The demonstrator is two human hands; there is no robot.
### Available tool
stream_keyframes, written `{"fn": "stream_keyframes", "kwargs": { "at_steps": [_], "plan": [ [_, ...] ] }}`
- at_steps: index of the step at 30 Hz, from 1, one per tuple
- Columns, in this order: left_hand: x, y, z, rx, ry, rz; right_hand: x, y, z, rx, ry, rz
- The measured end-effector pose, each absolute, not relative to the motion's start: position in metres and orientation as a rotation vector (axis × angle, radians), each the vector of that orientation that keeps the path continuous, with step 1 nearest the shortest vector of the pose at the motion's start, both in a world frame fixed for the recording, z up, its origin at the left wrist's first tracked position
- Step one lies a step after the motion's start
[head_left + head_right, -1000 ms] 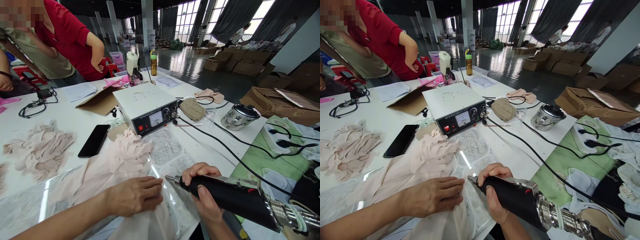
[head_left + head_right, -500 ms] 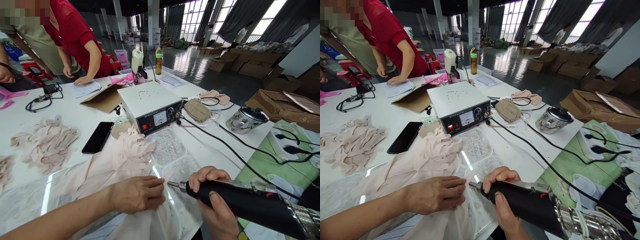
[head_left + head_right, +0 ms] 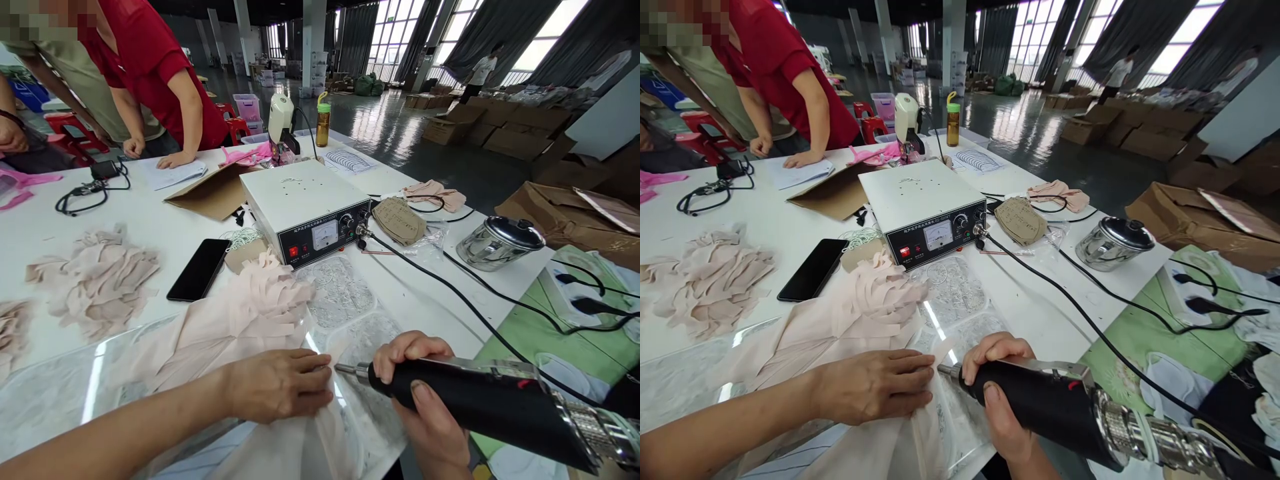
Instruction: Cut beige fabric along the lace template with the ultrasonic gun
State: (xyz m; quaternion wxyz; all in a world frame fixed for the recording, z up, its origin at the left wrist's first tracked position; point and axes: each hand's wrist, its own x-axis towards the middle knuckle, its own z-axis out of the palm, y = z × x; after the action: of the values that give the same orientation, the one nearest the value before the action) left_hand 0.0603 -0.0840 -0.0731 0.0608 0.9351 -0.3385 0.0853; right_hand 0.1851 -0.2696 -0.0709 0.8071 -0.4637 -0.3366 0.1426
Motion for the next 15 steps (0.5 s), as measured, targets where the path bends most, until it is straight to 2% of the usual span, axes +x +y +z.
{"fn": "stream_keyframes", "kwargs": {
  "at_steps": [15],
  "plan": [
    [0.0605,-0.0835,-0.0735,2.806,-1.031,0.305,0.1860,-0.2711,-0.0749,-1.024,-0.776,0.340]
  ]
}}
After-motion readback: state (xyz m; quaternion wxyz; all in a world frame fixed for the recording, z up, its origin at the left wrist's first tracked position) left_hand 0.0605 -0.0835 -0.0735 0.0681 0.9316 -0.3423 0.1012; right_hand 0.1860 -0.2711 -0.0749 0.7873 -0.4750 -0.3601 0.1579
